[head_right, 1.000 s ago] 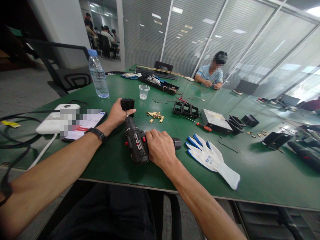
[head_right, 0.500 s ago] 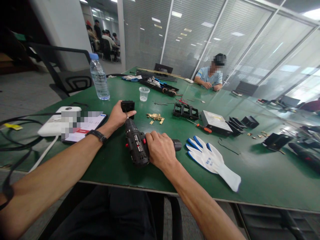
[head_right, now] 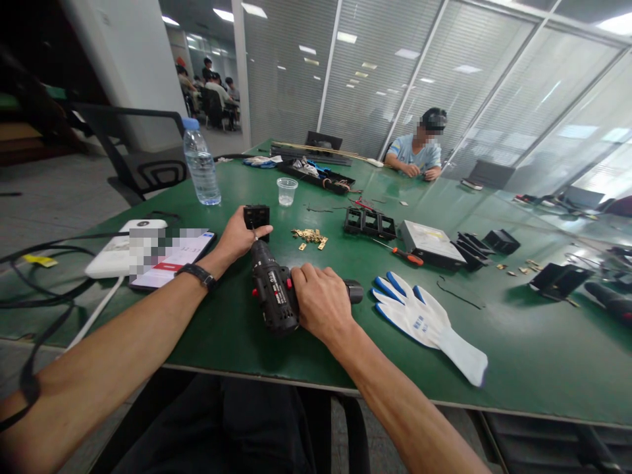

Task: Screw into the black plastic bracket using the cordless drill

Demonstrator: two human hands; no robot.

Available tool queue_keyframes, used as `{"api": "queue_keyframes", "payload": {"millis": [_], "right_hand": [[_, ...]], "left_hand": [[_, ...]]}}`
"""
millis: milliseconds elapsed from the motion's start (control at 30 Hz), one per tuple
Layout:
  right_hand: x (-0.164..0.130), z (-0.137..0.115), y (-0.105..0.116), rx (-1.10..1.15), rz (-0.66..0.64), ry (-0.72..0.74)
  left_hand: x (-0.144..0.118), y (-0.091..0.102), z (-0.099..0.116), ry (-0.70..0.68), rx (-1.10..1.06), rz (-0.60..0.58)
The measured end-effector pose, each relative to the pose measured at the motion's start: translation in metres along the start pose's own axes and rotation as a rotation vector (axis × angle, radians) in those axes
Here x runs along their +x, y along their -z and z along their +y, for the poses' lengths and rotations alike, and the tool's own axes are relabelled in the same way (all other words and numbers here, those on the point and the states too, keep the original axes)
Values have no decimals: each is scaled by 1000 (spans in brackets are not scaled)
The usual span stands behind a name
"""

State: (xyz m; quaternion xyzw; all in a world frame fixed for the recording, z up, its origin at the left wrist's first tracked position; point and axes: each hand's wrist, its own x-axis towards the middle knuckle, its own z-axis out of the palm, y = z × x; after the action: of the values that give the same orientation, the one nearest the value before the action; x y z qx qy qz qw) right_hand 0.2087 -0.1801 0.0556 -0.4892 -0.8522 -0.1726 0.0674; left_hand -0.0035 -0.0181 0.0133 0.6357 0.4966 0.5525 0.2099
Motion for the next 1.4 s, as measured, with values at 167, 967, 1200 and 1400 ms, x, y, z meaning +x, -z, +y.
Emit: {"api": "queue_keyframes", "payload": {"millis": [167, 967, 1200, 1400], "right_hand": [[-1, 1, 1, 5, -7, -3], [-1, 4, -1, 75, 14, -22], [-1, 6, -2, 81, -6, -23], [-2, 8, -4, 88, 22, -13]], "left_hand": [[0, 0, 0, 3, 0, 6], [1, 3, -2, -52, -10, -17], [1, 3, 0, -75, -42, -23], [1, 3, 0, -94, -67, 1]]}}
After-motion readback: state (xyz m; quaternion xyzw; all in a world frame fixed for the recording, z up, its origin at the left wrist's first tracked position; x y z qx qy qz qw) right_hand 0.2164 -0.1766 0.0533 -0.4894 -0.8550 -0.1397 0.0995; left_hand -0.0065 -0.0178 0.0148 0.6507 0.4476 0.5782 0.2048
